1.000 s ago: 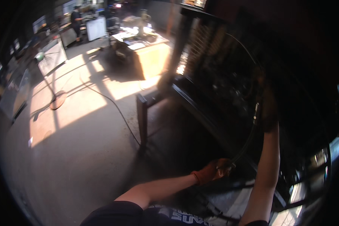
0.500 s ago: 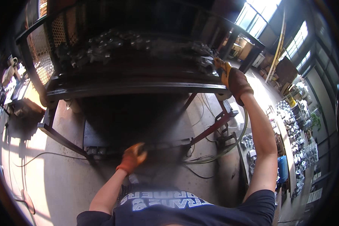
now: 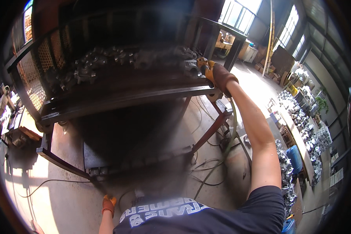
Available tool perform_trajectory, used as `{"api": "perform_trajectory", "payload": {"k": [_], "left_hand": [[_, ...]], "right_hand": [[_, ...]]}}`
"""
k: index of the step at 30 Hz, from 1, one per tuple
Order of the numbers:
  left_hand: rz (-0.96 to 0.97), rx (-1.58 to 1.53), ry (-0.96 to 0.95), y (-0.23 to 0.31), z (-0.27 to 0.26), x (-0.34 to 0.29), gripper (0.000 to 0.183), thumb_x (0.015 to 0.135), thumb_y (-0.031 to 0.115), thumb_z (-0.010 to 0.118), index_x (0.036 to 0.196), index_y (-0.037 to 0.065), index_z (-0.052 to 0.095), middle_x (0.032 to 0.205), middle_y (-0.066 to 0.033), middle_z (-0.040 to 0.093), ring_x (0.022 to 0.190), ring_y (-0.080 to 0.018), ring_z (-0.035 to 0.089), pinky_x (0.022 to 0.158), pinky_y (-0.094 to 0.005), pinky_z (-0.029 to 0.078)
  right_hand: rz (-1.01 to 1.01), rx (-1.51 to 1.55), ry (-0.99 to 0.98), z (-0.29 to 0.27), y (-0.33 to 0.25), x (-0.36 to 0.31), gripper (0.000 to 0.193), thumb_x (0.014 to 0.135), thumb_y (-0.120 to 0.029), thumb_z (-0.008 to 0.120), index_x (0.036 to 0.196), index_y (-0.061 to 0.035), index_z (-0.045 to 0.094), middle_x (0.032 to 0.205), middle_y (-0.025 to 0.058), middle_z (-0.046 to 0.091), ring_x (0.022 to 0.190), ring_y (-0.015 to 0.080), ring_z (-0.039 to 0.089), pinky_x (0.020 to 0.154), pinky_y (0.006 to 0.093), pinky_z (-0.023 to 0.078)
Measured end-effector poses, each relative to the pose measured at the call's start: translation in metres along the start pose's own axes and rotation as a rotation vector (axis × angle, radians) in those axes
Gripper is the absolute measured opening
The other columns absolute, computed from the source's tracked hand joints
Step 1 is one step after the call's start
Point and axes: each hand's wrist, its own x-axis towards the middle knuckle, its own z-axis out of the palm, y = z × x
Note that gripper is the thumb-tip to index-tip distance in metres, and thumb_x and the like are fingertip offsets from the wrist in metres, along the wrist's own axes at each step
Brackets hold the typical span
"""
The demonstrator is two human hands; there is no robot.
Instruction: The person uses a compressed air wand to blow debris off several metal castings on a metal rack, then picks up and places a pair of castings onto a nearby table.
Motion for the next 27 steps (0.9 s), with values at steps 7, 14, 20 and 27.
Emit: {"api": "perform_trajectory", "payload": {"k": [7, 14, 20, 27], "left_hand": [[-0.127, 0.033, -0.02, -0.05, 0.012, 0.009, 0.033, 0.079, 0.022, 0.069, 0.104, 0.002, 0.063, 0.096, -0.0151, 0.07, 0.089, -0.0286, 0.067, 0.082, -0.0365, 0.051], [-0.339, 0.191, -0.09, 0.03, -0.007, -0.056, 0.036, 0.082, 0.028, 0.063, 0.106, 0.001, 0.062, 0.106, -0.0185, 0.068, 0.101, -0.029, 0.065, 0.088, -0.0374, 0.049], [-0.329, 0.342, -0.036, 0.016, 0.017, -0.053, 0.045, 0.072, 0.031, 0.068, 0.111, 0.007, 0.066, 0.107, -0.0129, 0.07, 0.103, -0.031, 0.065, 0.089, -0.0377, 0.051], [-0.244, 0.179, 0.008, 0.006, 0.022, -0.038, 0.032, 0.071, 0.029, 0.069, 0.097, 0.01, 0.072, 0.099, -0.0134, 0.072, 0.098, -0.0308, 0.067, 0.086, -0.0377, 0.052]], "right_hand": [[0.13, -0.206, -0.048, -0.017, 0.043, -0.018, 0.029, 0.094, -0.027, 0.052, 0.107, -0.0034, 0.061, 0.084, 0.0157, 0.066, 0.07, 0.0231, 0.065, 0.06, 0.0394, 0.05], [0.205, 0.155, -0.235, -0.064, 0.027, -0.1, 0.024, 0.094, -0.025, 0.053, 0.11, -0.0081, 0.06, 0.074, 0.0102, 0.065, 0.056, 0.0189, 0.06, 0.051, 0.0356, 0.049], [0.342, 0.679, -0.312, -0.056, 0.008, -0.08, 0.038, 0.095, -0.027, 0.053, 0.128, -0.0103, 0.055, 0.098, 0.0173, 0.068, 0.068, 0.0235, 0.068, 0.057, 0.0364, 0.051], [-0.369, 0.263, -0.213, -0.009, -0.132, -0.021, 0.036, 0.086, -0.02, 0.063, 0.12, -0.0068, 0.061, 0.097, 0.017, 0.07, 0.088, 0.0291, 0.069, 0.071, 0.0342, 0.05]]}}
